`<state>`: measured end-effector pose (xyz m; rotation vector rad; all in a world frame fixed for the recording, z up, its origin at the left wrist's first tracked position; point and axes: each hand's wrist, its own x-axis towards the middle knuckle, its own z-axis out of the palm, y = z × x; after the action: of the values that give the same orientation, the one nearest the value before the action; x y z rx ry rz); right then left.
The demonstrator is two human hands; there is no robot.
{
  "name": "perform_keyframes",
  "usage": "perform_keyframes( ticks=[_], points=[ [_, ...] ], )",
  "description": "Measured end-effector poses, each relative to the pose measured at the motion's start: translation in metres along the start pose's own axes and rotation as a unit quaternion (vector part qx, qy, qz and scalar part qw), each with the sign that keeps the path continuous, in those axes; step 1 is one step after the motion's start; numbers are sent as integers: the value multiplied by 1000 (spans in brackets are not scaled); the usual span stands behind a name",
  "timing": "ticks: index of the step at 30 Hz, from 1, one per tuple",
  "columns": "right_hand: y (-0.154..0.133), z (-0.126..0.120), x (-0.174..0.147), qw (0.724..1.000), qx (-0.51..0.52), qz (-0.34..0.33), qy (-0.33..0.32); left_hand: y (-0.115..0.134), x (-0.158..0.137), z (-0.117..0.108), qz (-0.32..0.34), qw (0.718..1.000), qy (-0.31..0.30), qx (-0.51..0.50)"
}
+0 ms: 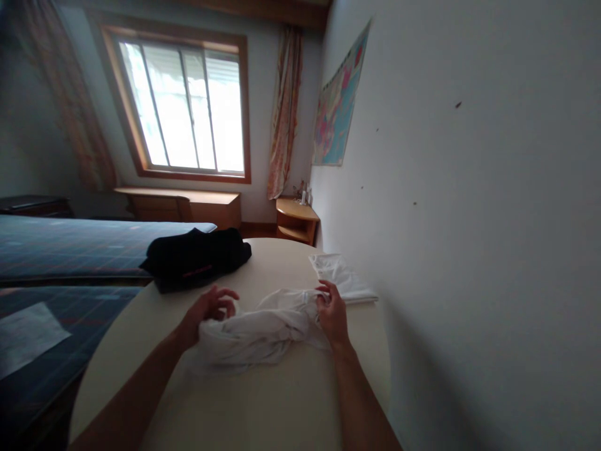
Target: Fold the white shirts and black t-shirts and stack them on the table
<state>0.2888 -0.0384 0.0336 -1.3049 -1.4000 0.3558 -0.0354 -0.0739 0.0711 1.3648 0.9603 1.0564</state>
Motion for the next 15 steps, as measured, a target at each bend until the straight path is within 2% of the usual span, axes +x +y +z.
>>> perform_keyframes(
  ticks=[1,2,3,5,7,8,12,15],
  points=[
    [1,-1,1,1000,-1,7,13,-1,-1,2,-48,996,-77,12],
    [2,-2,2,1000,-5,13,20,-2,-1,4,-71,989,-121,41],
    [3,-2,2,1000,-12,20,20,-3,-1,7,-65,987,-128,78],
    [3,-1,1,999,-31,34,3,-8,2,15,13,985,-56,163],
    [2,1,-1,997,-57,35,-25,-15,4,23,100,964,11,246],
    [2,2,-2,996,-69,30,-36,-19,5,26,119,952,13,282],
    [1,5,-4,994,-91,-3,-60,-31,3,36,66,927,-95,357],
    [1,7,-6,994,-62,-5,-89,-33,1,39,37,918,-118,376]
  ],
)
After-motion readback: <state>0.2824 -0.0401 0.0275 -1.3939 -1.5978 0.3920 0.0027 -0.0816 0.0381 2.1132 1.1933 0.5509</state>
